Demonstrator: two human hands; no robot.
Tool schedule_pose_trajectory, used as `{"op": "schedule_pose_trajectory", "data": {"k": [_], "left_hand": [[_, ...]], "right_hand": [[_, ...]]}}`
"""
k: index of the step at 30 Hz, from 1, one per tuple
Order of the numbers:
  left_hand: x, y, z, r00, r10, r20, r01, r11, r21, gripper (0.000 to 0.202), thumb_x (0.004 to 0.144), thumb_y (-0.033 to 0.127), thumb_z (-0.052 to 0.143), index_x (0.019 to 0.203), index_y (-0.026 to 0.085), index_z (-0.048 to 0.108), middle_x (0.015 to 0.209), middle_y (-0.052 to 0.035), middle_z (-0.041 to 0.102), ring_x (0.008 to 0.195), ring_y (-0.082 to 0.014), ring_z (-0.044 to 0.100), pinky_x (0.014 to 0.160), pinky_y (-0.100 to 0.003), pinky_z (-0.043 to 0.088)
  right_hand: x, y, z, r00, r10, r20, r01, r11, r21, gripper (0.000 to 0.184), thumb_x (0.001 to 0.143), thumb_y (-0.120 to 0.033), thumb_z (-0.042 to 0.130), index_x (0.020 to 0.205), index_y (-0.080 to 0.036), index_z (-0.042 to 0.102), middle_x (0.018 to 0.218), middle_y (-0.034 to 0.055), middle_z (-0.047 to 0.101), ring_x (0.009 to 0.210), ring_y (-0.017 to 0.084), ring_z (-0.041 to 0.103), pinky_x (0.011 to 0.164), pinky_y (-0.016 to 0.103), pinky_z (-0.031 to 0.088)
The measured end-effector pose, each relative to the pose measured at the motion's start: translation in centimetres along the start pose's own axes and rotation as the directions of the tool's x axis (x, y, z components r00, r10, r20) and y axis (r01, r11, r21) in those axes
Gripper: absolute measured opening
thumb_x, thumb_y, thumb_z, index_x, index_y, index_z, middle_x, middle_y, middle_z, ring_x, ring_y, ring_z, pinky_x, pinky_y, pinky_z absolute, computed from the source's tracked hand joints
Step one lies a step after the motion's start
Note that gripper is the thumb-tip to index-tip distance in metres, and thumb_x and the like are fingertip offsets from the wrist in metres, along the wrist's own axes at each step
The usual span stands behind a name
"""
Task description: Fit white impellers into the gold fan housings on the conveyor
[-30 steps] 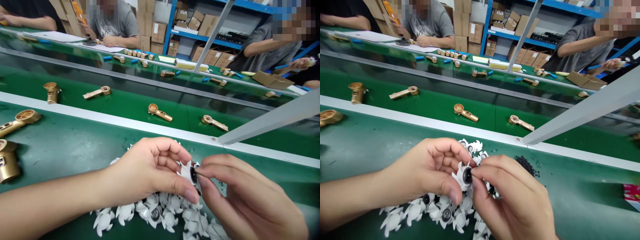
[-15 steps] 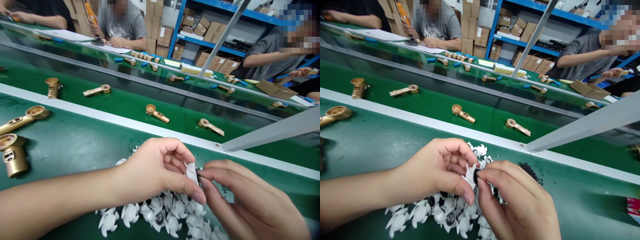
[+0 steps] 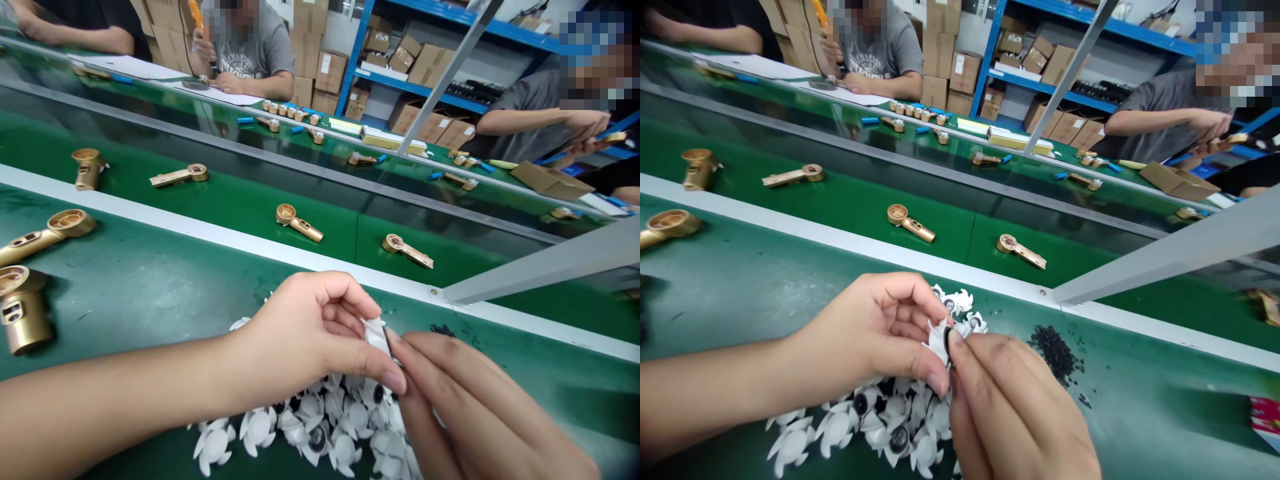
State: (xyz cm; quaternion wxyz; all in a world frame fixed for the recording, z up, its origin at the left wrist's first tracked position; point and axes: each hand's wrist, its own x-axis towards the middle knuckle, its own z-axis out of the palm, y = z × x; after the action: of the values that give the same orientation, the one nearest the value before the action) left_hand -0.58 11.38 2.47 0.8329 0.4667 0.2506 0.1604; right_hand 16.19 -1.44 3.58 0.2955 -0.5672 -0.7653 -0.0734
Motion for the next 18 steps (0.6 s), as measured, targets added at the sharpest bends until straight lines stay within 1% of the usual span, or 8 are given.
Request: {"op": "schedule_pose_trajectory", "data": {"k": [4, 7, 9, 11, 13, 14, 16, 18], "left_hand": [[0.0, 0.2, -0.1, 0.998, 0.042, -0.042, -0.041, 0.999, 0.015, 0.041, 0.055, 0.014, 0.095, 0.084, 0.016, 0.065, 0.07, 0.0031, 0.07, 0.068, -0.008, 0.066, 0.067, -0.018, 0.052], [-0.2, 0.9, -0.2, 0.997, 0.076, 0.014, -0.075, 0.996, -0.047, 0.04, 0.059, 0.012, 0.092, 0.087, 0.017, 0.065, 0.072, 0.0029, 0.072, 0.07, -0.0085, 0.069, 0.069, -0.018, 0.054], [-0.6, 1.8, -0.2, 0.995, 0.093, 0.037, -0.089, 0.992, -0.091, 0.04, 0.06, 0.011, 0.092, 0.088, 0.017, 0.064, 0.07, 0.0029, 0.073, 0.069, -0.0099, 0.07, 0.067, -0.019, 0.054], [-1.1, 2.9, -0.2, 0.995, 0.101, 0.015, -0.099, 0.991, -0.093, 0.041, 0.058, 0.011, 0.092, 0.087, 0.017, 0.063, 0.067, 0.0042, 0.071, 0.065, -0.0088, 0.068, 0.063, -0.016, 0.053], [-1.9, 4.1, -0.2, 0.994, 0.108, -0.016, -0.109, 0.992, -0.059, 0.043, 0.055, 0.011, 0.092, 0.088, 0.017, 0.065, 0.064, 0.007, 0.067, 0.062, -0.0061, 0.065, 0.06, -0.013, 0.049], [-2.4, 4.6, -0.4, 0.993, 0.117, -0.022, -0.118, 0.992, -0.038, 0.042, 0.056, 0.012, 0.092, 0.089, 0.017, 0.065, 0.064, 0.008, 0.065, 0.062, -0.0059, 0.064, 0.059, -0.012, 0.048], [-3.2, 5.6, -0.8, 0.987, 0.16, -0.026, -0.16, 0.987, 0.023, 0.038, 0.062, 0.014, 0.088, 0.093, 0.019, 0.067, 0.066, 0.0079, 0.064, 0.066, -0.008, 0.066, 0.06, -0.012, 0.048], [-3.7, 6.6, -1.6, 0.969, 0.245, -0.02, -0.242, 0.965, 0.105, 0.034, 0.069, 0.012, 0.081, 0.099, 0.021, 0.069, 0.075, 0.0042, 0.067, 0.077, -0.0136, 0.07, 0.068, -0.018, 0.054]], "right_hand": [[0.1, 0.2, -0.3, 0.999, -0.024, 0.022, 0.022, 0.997, 0.075, 0.037, 0.085, -0.009, 0.061, 0.118, -0.023, 0.066, 0.105, 0.0081, 0.073, 0.094, 0.025, 0.072, 0.081, 0.036, 0.062], [0.2, 0.9, -0.9, 0.999, 0.02, 0.032, -0.024, 0.99, 0.138, 0.039, 0.088, -0.01, 0.057, 0.123, -0.025, 0.066, 0.116, 0.0083, 0.07, 0.104, 0.024, 0.07, 0.082, 0.032, 0.061], [1.2, 2.0, -1.1, 0.992, 0.129, 0.01, -0.129, 0.975, 0.182, 0.036, 0.095, -0.015, 0.049, 0.124, -0.028, 0.066, 0.117, 0.0066, 0.069, 0.106, 0.022, 0.068, 0.084, 0.031, 0.059], [3.6, 3.4, -0.4, 0.961, 0.273, -0.033, -0.26, 0.94, 0.221, 0.031, 0.101, -0.023, 0.042, 0.118, -0.031, 0.067, 0.111, 0.0053, 0.07, 0.102, 0.021, 0.068, 0.086, 0.035, 0.058], [7.7, 4.8, 1.8, 0.946, 0.322, -0.019, -0.309, 0.921, 0.236, 0.022, 0.101, -0.029, 0.048, 0.106, -0.027, 0.069, 0.104, 0.0058, 0.071, 0.096, 0.021, 0.068, 0.087, 0.038, 0.057], [10.4, 5.1, 3.7, 0.958, 0.283, 0.037, -0.284, 0.931, 0.231, 0.018, 0.098, -0.031, 0.054, 0.103, -0.023, 0.07, 0.103, 0.0068, 0.071, 0.096, 0.021, 0.068, 0.088, 0.04, 0.057], [16.8, 4.8, 8.7, 0.974, 0.145, 0.172, -0.183, 0.956, 0.229, 0.022, 0.095, -0.033, 0.06, 0.107, -0.017, 0.069, 0.107, 0.0076, 0.069, 0.101, 0.022, 0.067, 0.092, 0.042, 0.055], [23.8, 2.6, 15.0, 0.958, 0.0, 0.287, -0.075, 0.966, 0.249, 0.033, 0.101, -0.035, 0.052, 0.123, -0.013, 0.064, 0.117, 0.0066, 0.066, 0.11, 0.023, 0.065, 0.096, 0.044, 0.052]]}}
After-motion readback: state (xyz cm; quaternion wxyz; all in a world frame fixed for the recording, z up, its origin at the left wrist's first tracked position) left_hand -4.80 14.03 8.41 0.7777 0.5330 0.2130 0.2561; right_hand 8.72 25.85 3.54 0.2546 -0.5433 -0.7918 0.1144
